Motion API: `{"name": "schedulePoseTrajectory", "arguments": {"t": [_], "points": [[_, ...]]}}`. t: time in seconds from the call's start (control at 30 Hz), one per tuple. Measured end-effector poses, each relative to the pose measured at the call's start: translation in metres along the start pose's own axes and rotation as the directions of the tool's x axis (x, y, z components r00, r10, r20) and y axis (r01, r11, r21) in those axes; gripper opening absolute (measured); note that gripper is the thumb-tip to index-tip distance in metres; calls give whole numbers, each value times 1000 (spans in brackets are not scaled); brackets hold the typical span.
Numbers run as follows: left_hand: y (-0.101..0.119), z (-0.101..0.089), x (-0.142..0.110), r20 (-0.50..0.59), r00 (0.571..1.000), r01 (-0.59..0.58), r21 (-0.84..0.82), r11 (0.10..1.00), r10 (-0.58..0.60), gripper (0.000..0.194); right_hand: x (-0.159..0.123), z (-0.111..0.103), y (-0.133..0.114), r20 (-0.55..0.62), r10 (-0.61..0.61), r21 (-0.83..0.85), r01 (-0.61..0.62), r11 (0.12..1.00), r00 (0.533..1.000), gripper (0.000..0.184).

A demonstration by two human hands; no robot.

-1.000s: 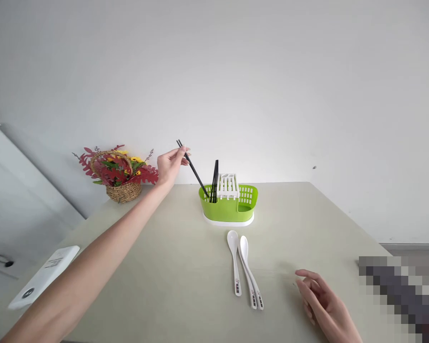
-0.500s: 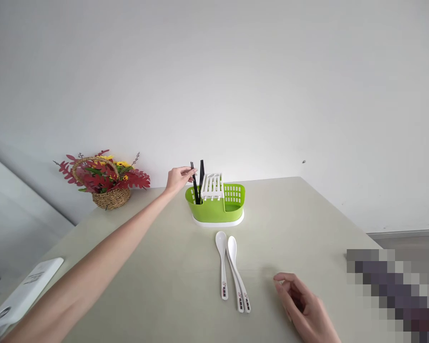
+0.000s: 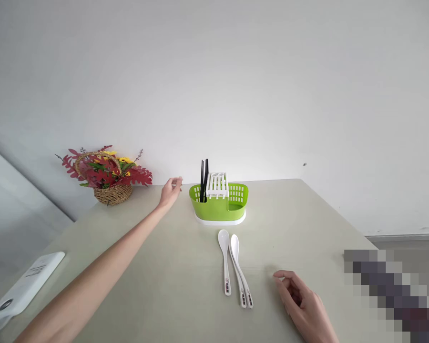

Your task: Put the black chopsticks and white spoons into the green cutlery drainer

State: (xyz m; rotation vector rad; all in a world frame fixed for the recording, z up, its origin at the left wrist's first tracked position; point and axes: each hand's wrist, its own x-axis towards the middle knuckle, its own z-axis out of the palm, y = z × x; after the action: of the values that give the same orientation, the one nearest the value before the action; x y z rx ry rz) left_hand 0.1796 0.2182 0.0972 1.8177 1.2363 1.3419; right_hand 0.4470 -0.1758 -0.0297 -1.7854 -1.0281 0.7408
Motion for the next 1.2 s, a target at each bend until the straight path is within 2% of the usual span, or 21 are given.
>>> {"name": "schedulePoseTrajectory", "arguments": {"t": [0.13,0.27,0.43,0.67,0.8,0.9,1.1,1.2], "points": [[-38,-18,-38,55,993,100,40,994,-102,39,2,11,-13,7,9,-136,-8,991,1000,47],[-61,-25,-81,136,982,126,45,991,-131,44,5,34,-37,56,29,-270,-13,963,998,46],[-67,-27,-112,195,975,98,30,995,-102,45,10,61,-59,61,50,-440,-18,898,997,45],[-59,-33,-129,237,968,83,-2,997,-81,45,12,78,-64,83,-24,-557,66,828,996,39],[-55,-35,-137,255,963,92,-19,996,-84,45,12,80,-62,86,-36,-549,78,832,996,37],[-52,-37,-141,260,961,101,-21,995,-92,45,12,78,-58,70,-40,-492,69,868,997,37],[-39,-39,-156,283,955,103,-39,994,-87,46,14,70,-43,53,-21,-183,30,983,998,46],[-20,-28,-172,343,938,64,-53,997,-42,46,13,68,-40,76,-32,-34,35,999,997,50]]}}
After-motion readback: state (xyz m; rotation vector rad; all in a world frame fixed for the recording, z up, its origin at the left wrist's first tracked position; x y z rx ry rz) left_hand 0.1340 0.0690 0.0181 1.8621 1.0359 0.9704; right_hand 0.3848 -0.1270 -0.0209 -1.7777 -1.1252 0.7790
